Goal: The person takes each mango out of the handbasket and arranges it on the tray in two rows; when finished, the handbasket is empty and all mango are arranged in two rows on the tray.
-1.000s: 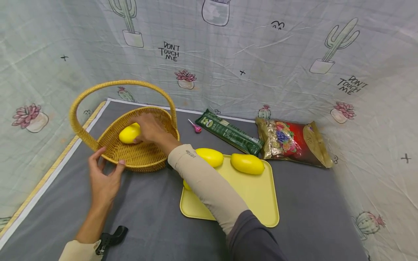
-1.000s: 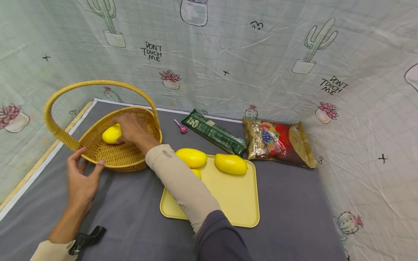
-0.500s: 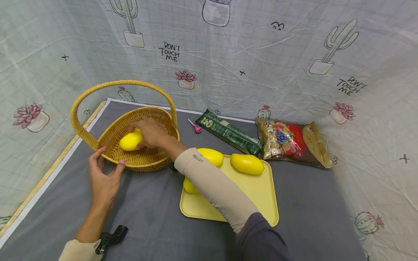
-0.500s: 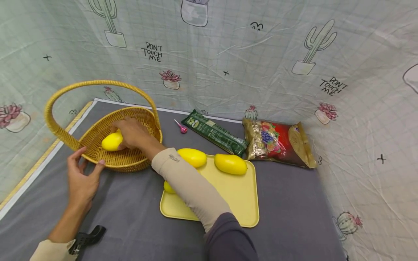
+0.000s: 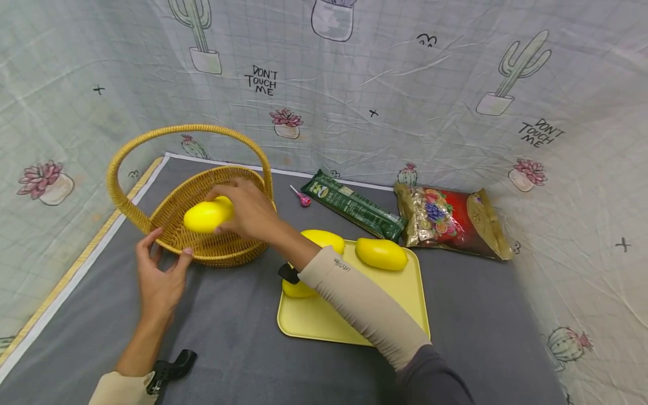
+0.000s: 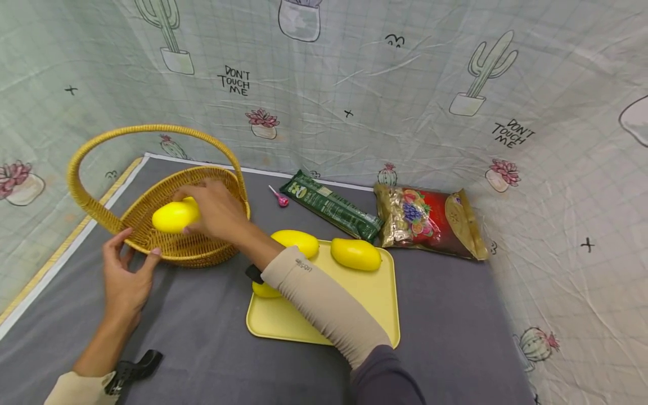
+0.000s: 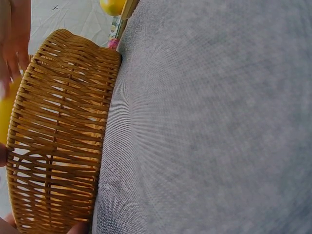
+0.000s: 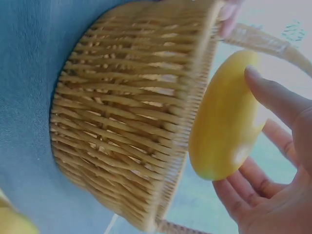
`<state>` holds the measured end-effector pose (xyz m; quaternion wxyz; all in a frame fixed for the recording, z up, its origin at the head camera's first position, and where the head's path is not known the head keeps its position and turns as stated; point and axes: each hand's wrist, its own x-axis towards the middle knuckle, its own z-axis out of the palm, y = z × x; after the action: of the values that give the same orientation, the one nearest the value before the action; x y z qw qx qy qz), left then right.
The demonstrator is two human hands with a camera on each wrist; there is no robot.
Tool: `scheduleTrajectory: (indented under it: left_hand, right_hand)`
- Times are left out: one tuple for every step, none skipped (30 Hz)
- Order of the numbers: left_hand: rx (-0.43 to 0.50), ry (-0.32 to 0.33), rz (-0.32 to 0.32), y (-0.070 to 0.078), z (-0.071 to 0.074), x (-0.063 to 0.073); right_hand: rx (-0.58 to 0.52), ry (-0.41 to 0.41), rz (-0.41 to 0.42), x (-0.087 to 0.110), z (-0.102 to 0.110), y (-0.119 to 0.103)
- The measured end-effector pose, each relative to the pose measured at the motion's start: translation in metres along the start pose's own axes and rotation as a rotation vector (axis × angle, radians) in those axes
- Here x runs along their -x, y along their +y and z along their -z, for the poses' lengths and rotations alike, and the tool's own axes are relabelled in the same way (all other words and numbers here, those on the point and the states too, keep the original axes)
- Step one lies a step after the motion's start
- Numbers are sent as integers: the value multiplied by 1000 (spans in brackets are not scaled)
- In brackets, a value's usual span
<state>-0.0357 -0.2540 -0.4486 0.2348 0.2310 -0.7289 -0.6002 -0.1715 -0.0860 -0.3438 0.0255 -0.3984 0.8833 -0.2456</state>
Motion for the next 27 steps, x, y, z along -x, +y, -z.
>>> scheduleTrajectory:
  left_hand:
    - [-2,0,0,0,0,0]
    - [2,1,0,0,0,0]
    - [3,1,0,0,1,1]
    - [3,1,-1,0,1,1]
    - [2,2,-3,-1,1,1]
    - [0,3,-3,-1,1,1]
    - [-3,4,-3,-1,1,1]
    - [-6,5,-4,-1,1,1]
    - [-10,6,-5,-1,1,1]
    - [-14,7,-7,-1,1,1]
    - [-16,8,-8,-1,1,1]
    - [-20,8,-8,-1,1,1]
    - [-23,9,-7,-2,1,1]
    - [-24,9,-6,-2,1,1]
    - [-23,7,-5,-2,1,1]
    - [-19,6,-4,-2,1,1]
    - [-12,3,-4,-2,1,1]
    - [-7,0,-4,-2,2,1]
    - [0,-2,-4,-2,2,1]
    - [5,-5,-4,-2,2,1]
    - [11,-7,-6,-2,2,1]
    - [15,-9,-9,-2,1,0]
    - [14,-10,-11,-2,1,0]
    - [11,-11,-14,-2,1,1]
    - [11,-10,-16,-2,1,1]
    - [10,-10,-19,-2,1,1]
    - [10,-10,-23,-3,1,1]
  right_hand:
    - [-16,17,-2,5,3,-1]
    - [-33,30,-8,10,5,-2]
    - [-48,43,-15,16,8,-2]
    - [-73,54,-19,22,11,-3]
    - [-93,65,-24,27,13,-3]
    - [-118,74,-32,33,16,-3]
    - [-139,81,-44,40,18,-3]
    - [-153,91,-53,46,21,-3]
    - [-169,102,-57,52,23,-2]
    - [-186,112,-65,58,25,-1]
    - [-193,120,-77,65,27,0]
    - [-202,127,-90,72,29,1]
    - [-202,135,-100,78,30,3]
    - [-206,142,-111,85,32,4]
    - [-206,148,-124,93,33,6]
    - [-201,155,-135,100,35,8]
    - [-197,164,-144,107,36,11]
    - [-194,178,-150,114,37,14]
    - [-191,195,-154,120,38,16]
    - [-190,210,-161,127,39,19]
    - [-186,224,-168,134,40,22]
    - [-182,237,-179,141,40,25]
    - [-177,248,-191,148,41,28]
    - [-171,258,-203,155,41,31]
    - [-165,265,-218,162,42,34]
    - [-158,268,-231,169,42,37]
    - [-149,274,-247,176,41,40]
